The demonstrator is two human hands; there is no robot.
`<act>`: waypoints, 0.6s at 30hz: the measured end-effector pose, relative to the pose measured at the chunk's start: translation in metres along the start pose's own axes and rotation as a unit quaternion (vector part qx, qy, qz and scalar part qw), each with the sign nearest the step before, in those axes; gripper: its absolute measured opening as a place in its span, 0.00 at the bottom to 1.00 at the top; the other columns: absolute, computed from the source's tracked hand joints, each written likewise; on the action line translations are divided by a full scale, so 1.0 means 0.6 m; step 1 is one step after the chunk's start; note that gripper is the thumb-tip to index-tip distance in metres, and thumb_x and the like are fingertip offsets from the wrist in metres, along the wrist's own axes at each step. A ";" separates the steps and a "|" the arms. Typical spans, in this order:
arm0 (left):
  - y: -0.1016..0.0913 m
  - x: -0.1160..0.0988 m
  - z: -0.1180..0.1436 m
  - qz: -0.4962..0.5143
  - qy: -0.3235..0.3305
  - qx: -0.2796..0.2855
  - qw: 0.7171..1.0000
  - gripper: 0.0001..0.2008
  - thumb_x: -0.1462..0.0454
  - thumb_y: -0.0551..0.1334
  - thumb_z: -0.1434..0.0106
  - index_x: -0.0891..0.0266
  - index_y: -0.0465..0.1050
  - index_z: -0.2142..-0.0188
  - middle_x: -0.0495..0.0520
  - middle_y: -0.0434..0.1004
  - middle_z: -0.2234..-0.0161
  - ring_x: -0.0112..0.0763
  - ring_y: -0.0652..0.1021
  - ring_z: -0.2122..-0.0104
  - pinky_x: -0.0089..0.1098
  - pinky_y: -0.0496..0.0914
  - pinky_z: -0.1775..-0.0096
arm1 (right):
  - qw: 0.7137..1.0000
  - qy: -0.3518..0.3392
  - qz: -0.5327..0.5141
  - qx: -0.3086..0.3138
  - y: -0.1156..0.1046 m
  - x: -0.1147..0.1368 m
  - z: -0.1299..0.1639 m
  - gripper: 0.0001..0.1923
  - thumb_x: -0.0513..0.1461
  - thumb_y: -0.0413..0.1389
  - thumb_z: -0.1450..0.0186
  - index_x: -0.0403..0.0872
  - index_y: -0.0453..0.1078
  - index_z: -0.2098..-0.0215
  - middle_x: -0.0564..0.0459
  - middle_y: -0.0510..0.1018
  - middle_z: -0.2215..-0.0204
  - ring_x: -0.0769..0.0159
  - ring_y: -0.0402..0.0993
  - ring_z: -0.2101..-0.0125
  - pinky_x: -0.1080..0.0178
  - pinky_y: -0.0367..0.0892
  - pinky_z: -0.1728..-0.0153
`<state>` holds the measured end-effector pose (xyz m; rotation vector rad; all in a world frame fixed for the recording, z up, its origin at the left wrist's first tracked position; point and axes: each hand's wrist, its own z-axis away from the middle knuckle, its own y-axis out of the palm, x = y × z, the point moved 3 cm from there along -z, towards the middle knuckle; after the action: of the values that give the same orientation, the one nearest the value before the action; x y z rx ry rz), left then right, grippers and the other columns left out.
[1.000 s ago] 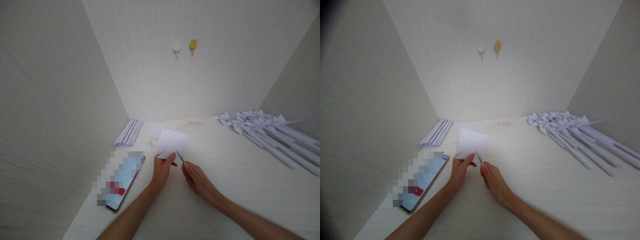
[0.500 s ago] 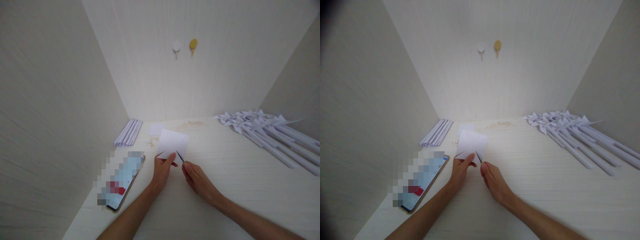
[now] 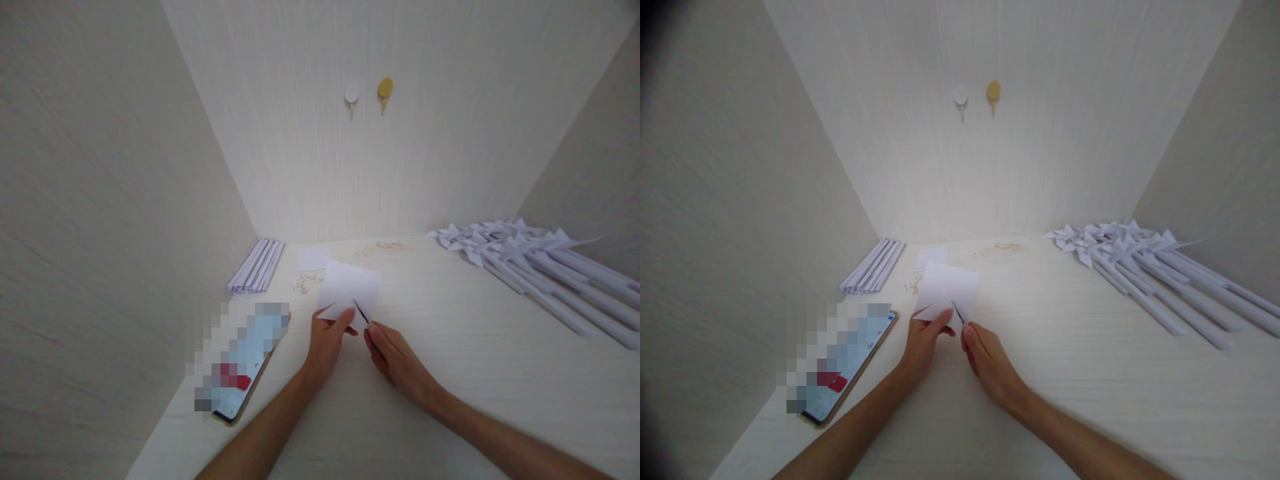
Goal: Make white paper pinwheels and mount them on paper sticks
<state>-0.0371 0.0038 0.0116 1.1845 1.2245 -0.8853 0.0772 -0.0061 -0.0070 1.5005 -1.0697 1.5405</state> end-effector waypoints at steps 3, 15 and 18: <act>0.001 0.001 0.000 -0.003 -0.003 0.001 1.000 0.08 0.61 0.61 0.54 0.66 0.71 0.78 0.49 0.70 0.80 0.25 0.70 0.79 0.25 0.66 0.79 | 1.000 -0.002 -0.005 -0.001 0.000 0.000 0.000 0.19 0.50 0.38 0.39 0.47 0.52 0.80 0.61 0.52 0.87 0.76 0.45 0.86 0.70 0.42 0.87; 0.000 0.005 0.000 -0.010 0.002 -0.008 1.000 0.08 0.61 0.61 0.55 0.67 0.71 0.77 0.50 0.71 0.80 0.25 0.70 0.80 0.25 0.66 0.80 | 1.000 -0.005 0.028 -0.003 -0.001 0.007 -0.001 0.19 0.49 0.38 0.39 0.46 0.53 0.81 0.60 0.54 0.86 0.75 0.47 0.87 0.70 0.45 0.87; -0.003 0.007 -0.003 0.023 -0.002 -0.032 0.999 0.08 0.62 0.62 0.55 0.66 0.71 0.77 0.50 0.72 0.79 0.25 0.70 0.80 0.25 0.65 0.80 | 0.999 -0.009 0.036 0.002 0.000 0.010 -0.001 0.19 0.49 0.39 0.39 0.46 0.53 0.81 0.61 0.53 0.88 0.76 0.47 0.87 0.70 0.46 0.87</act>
<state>-0.0384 0.0059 0.0071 1.1548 1.2100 -0.8089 0.0767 -0.0060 -0.0010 1.4960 -1.1428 1.5807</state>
